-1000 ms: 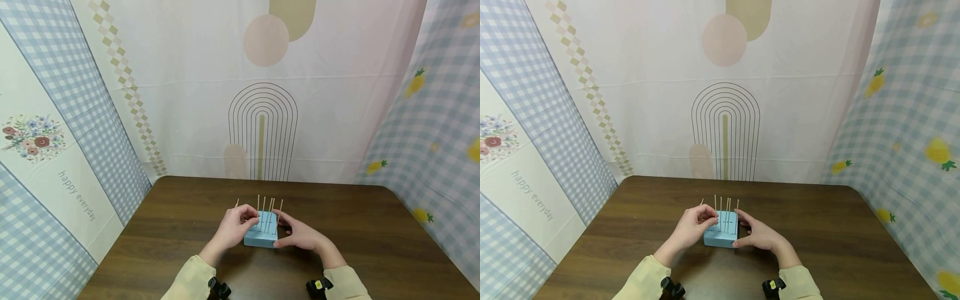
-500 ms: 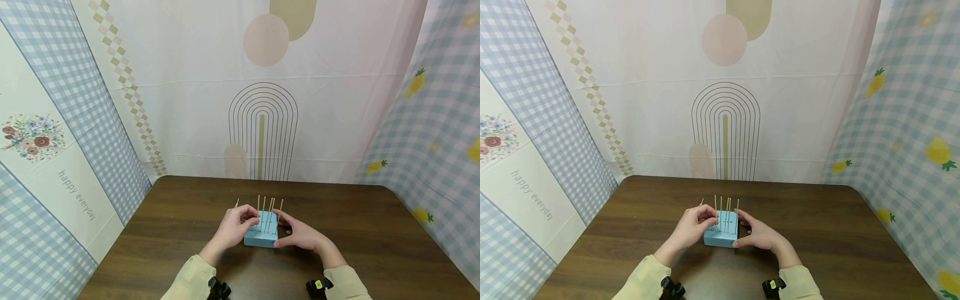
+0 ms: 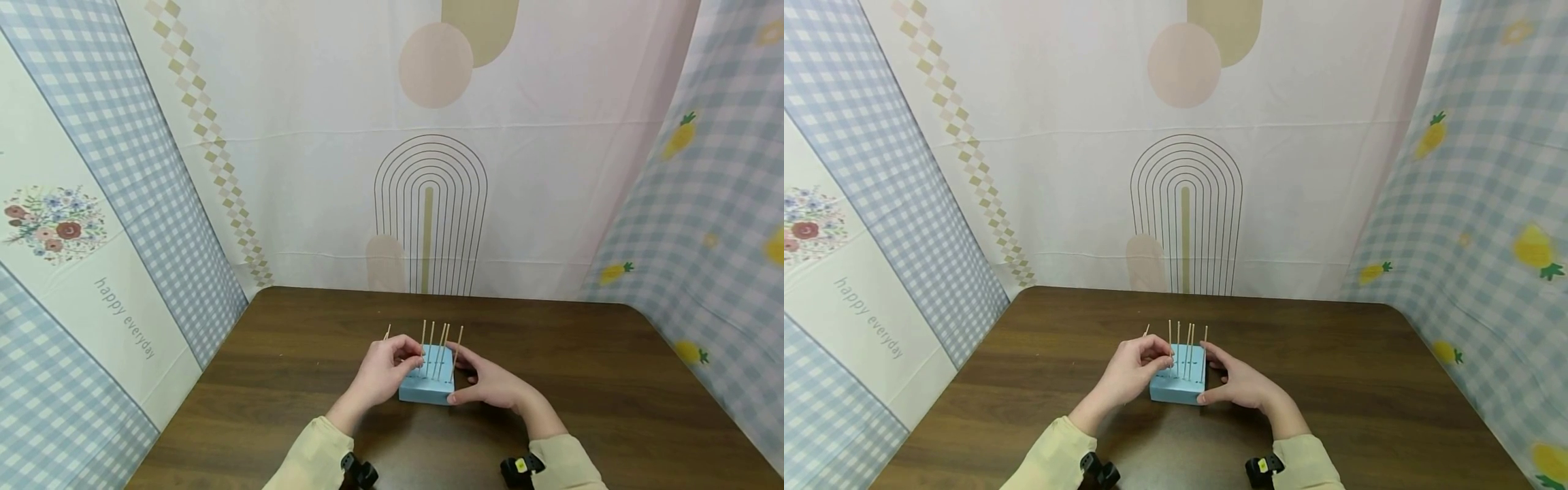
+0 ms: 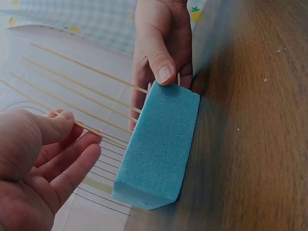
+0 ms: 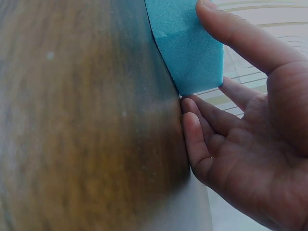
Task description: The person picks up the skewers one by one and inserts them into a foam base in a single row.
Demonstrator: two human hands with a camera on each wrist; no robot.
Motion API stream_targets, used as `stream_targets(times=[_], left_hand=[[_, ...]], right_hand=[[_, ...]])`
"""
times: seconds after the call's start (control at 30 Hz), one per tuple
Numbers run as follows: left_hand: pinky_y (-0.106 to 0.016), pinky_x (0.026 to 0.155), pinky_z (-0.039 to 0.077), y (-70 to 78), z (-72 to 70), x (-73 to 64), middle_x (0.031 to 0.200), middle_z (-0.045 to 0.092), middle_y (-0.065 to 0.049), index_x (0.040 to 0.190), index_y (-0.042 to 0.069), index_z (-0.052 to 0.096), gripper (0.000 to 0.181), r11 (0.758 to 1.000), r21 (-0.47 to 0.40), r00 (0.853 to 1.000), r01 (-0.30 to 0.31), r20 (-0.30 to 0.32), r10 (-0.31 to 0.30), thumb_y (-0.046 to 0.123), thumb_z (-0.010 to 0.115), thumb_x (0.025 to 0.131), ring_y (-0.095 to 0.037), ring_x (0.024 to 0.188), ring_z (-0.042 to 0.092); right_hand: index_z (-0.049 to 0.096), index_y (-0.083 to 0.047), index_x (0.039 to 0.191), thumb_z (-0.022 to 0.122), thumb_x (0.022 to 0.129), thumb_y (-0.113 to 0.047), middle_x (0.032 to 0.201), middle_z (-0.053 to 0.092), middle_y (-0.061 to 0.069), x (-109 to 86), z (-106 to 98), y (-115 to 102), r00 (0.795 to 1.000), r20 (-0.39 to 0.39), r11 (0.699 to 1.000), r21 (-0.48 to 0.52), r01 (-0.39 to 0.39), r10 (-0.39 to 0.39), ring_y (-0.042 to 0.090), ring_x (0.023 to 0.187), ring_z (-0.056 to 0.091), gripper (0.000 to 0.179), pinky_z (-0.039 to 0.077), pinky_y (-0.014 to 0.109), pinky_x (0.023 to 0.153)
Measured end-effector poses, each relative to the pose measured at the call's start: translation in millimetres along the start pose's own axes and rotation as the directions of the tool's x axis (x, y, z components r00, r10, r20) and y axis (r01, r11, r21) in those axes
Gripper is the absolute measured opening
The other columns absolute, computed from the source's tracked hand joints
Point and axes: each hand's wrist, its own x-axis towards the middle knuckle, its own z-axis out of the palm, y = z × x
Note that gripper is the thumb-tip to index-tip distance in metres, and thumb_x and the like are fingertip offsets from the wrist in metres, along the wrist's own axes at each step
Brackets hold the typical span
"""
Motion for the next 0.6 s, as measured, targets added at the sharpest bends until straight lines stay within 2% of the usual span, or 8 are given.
stream_targets(times=[0.27,0.6], left_hand=[[-0.029,0.084,0.058,0.1,0.5,0.0,0.098,0.074,0.010,0.106,0.010,0.076,0.007,1.000,0.012,1.000,0.012,0.009,-0.012,0.006,0.075,0.101,-0.008,0.088,0.068],[-0.028,0.085,0.058,1.2,0.3,-2.5,0.098,0.073,0.012,0.106,0.015,0.076,0.008,0.999,0.031,0.999,0.040,0.007,-0.040,0.008,0.076,0.100,-0.008,0.088,0.068]], right_hand=[[0.026,-0.014,0.170,0.091,0.087,-0.027,0.166,0.038,0.023,0.8,0.1,-0.4,1.000,0.003,1.000,0.018,-0.004,0.004,0.042,0.152,0.037,0.106,0.035,0.060,0.120],[0.026,-0.013,0.170,0.091,0.087,-0.026,0.166,0.038,0.023,0.6,2.8,0.4,1.000,0.003,1.000,0.014,0.002,-0.002,0.043,0.152,0.037,0.106,0.036,0.061,0.119]])
